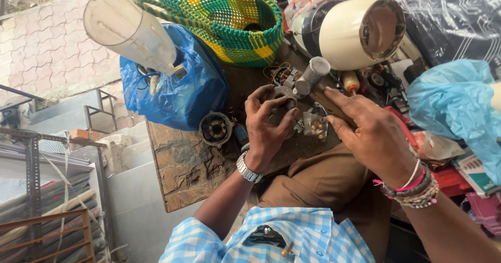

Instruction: The person sits on the floor in a cluttered workshop and uses a hammer to tap a small metal component held in their left hand. They then reach into a white container to retrieve small parts and continue manipulating the mechanical assembly on their lap.

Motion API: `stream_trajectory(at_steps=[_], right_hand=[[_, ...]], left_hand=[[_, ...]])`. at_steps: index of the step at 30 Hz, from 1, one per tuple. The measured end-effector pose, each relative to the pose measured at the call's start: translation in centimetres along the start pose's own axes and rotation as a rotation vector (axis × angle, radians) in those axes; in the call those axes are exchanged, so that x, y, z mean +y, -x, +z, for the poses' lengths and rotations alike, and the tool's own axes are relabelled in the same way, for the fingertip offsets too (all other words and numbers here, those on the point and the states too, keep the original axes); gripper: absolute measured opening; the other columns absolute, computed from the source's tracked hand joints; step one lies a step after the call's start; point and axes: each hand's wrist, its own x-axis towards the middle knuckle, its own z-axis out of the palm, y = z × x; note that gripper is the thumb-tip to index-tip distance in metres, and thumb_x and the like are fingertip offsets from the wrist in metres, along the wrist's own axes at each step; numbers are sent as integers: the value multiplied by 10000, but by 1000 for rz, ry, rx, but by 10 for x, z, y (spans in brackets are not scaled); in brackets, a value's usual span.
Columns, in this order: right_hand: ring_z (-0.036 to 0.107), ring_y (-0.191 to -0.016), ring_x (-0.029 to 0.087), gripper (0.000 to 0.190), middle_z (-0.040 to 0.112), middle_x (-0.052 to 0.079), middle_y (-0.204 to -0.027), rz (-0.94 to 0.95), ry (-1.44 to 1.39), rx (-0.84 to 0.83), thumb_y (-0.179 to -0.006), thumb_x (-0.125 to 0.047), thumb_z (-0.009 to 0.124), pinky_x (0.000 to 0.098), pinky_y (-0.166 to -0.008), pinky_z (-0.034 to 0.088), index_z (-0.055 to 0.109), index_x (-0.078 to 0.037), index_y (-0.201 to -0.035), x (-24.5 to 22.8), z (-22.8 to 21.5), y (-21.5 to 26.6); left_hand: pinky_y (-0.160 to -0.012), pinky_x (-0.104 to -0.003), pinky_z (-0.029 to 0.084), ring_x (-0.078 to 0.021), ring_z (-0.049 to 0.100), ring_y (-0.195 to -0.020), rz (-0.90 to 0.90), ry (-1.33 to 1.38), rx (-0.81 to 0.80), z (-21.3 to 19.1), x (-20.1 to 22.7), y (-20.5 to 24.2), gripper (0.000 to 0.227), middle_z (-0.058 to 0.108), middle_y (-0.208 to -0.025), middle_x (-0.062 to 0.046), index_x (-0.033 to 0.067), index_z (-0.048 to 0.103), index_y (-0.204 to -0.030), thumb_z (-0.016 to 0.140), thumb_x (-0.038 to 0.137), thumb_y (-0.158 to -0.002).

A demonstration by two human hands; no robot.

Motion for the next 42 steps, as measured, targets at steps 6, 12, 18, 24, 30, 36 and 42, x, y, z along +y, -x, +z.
stream_trajectory(at_steps=[6, 12, 18, 24, 30, 36, 42], right_hand=[[649, -665, 261, 586, 650, 109, -852, -18, 278, -93, -881, -195, 752, 385, -601, 541, 606, -182, -1448, -3, 14, 0], [646, -699, 225, 570, 653, 72, -923, -124, 216, 30, -906, -160, 709, 363, -621, 539, 598, -174, -1465, -3, 7, 6], [662, -684, 241, 552, 661, 79, -880, -20, 239, -81, -879, -194, 736, 373, -626, 553, 623, -216, -1418, -7, 9, 0], [674, -756, 297, 540, 670, 100, -909, -81, 176, -25, -873, -185, 735, 408, -647, 548, 633, -177, -1404, -7, 11, 0], [671, -698, 295, 553, 654, 111, -877, 69, 128, -86, -874, -190, 733, 419, -637, 547, 621, -207, -1415, -8, 3, -1], [680, -731, 313, 541, 673, 103, -904, 15, 188, -75, -865, -179, 733, 428, -640, 554, 636, -221, -1395, -14, 7, -5], [687, -780, 321, 550, 687, 101, -965, -13, 142, -60, -858, -143, 722, 430, -679, 557, 629, -199, -1397, -12, 6, -3]], left_hand=[[-1030, -391, 560, -311, 573, -1288, -54, 14, -41, 2, 0, -4, 329, 539, -1396, -175, 24, 726, -1047, 874, 188, -804], [-1044, -399, 550, -300, 586, -1281, -16, -11, -14, 3, -2, -3, 319, 554, -1395, -169, 17, 733, -1036, 877, 175, -800], [-1052, -397, 540, -299, 575, -1287, -18, 5, -19, 3, -1, -2, 332, 541, -1394, -172, 20, 740, -1062, 873, 171, -798], [-1070, -413, 524, -314, 562, -1301, -19, -13, -21, 3, -1, -3, 321, 555, -1397, -173, 27, 737, -1057, 870, 158, -796], [-1093, -413, 505, -311, 560, -1305, -48, 26, -100, -6, -1, -4, 373, 554, -1406, -167, 34, 750, -1164, 827, 153, -819], [-1086, -397, 526, -318, 532, -1340, -16, 24, -117, -7, 1, -6, 389, 546, -1421, -168, 34, 740, -1214, 805, 139, -846], [-999, -389, 559, -321, 570, -1270, -69, -28, -45, -2, 9, -3, 467, 510, -1400, -188, 6, 652, -1160, 854, 229, -804]])
